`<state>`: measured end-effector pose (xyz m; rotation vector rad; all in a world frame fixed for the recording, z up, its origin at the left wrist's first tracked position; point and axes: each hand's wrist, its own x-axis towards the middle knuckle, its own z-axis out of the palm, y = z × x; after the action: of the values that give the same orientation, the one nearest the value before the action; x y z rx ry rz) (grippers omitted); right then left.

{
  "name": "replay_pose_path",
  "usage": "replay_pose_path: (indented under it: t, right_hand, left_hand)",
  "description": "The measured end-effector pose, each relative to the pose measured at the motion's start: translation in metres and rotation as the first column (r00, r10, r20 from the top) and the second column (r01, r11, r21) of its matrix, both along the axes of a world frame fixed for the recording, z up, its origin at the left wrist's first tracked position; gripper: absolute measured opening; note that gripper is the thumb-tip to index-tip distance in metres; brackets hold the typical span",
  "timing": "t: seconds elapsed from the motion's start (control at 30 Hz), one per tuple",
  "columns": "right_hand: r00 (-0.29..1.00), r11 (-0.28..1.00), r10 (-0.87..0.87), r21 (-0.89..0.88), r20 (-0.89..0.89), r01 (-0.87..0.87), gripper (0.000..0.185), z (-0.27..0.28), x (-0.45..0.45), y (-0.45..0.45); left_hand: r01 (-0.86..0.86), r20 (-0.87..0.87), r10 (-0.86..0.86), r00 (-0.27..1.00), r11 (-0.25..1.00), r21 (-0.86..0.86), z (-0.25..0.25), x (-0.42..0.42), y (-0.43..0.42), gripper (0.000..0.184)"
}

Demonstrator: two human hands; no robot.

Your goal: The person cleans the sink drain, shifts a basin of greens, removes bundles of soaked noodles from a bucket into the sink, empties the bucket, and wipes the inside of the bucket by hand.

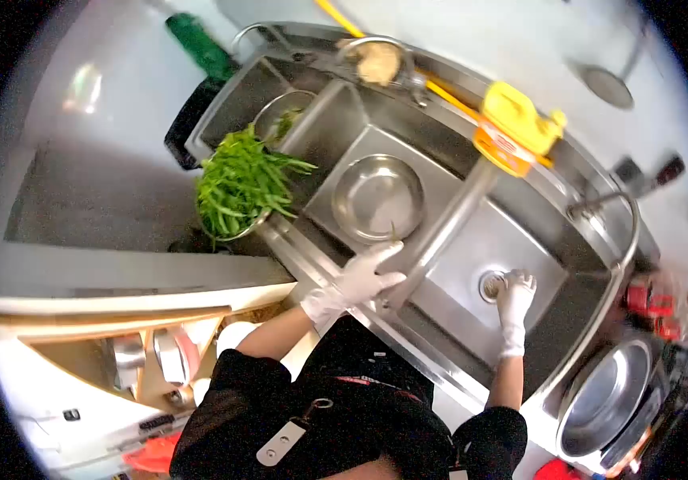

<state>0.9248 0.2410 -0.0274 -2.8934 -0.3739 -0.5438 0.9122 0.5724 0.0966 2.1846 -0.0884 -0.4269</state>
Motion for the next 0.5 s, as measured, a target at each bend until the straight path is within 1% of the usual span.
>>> replay_pose_path:
  t: [0.03,0.07,0.1,0.17,0.2,0.23,0.3,0.33,0.37,0.43,0.47,0.5]
  right_hand:
    - [0.997,0.96,-0.029,0.276,-0.077,0.049,0.014,-0.002,0.0,0.008]
    - [0.918,0.809,-0.122,0.499,-0.377,0.312,0.013,-0.001,0.004,0.012]
    - [0.737,0.562,-0.113,0.568,-0.666,0.6,0.013,0.018,0.004,0.024]
    - [0.841,0.576,-0.11,0.656,-0.529,0.487,0.015,0.026,0.01,0.039]
    - [0.885,0.588,-0.092,0.692,-0.456,0.418,0.016,0.021,0.016,0.046]
    - [0.908,0.649,-0.041,0.68,-0.417,0.342,0.016,0.027,0.024,0.065]
    - [0.925,0.773,-0.024,0.579,-0.38,0.258,0.017,0.048,0.023,0.097]
    - [0.923,0.769,0.013,0.594,-0.386,0.238,0.016,0.054,0.025,0.113]
    - [0.919,0.759,0.055,0.614,-0.39,0.215,0.017,0.059,0.026,0.132]
    - [0.943,0.794,0.057,0.587,-0.329,0.156,0.016,0.057,0.027,0.165]
    - [0.921,0.786,0.053,0.585,-0.386,0.2,0.016,0.061,0.025,0.182]
    - [0.897,0.775,0.045,0.582,-0.44,0.247,0.015,0.065,0.024,0.195]
  left_hand:
    - [0.0,-0.043,-0.001,0.999,1.0,-0.01,0.003,-0.003,0.006,0.054]
    - [-0.067,0.099,0.073,0.992,0.995,-0.07,-0.015,-0.011,0.017,0.043]
    - [-0.134,-0.043,0.129,0.991,0.976,-0.169,-0.021,-0.016,0.031,0.038]
    - [-0.281,-0.313,0.173,0.934,0.897,-0.341,-0.024,-0.021,0.062,0.03]
    - [-0.415,-0.315,0.301,0.9,0.811,-0.411,-0.026,-0.028,0.068,0.021]
    - [-0.457,-0.345,0.343,0.874,0.822,-0.34,-0.023,-0.029,0.08,0.021]
    - [-0.468,-0.445,0.335,0.83,0.854,-0.229,-0.021,-0.038,0.106,0.019]
    - [-0.391,-0.405,0.314,0.859,0.912,-0.122,-0.027,-0.038,0.114,0.021]
    - [-0.405,-0.411,0.313,0.856,0.9,-0.159,-0.028,-0.039,0.124,0.021]
    - [-0.434,-0.424,0.313,0.85,0.872,-0.228,-0.029,-0.04,0.141,0.02]
    - [-0.429,-0.439,0.307,0.844,0.878,-0.212,-0.037,-0.039,0.15,0.016]
    - [-0.406,-0.365,0.302,0.881,0.878,-0.254,-0.054,-0.039,0.159,0.015]
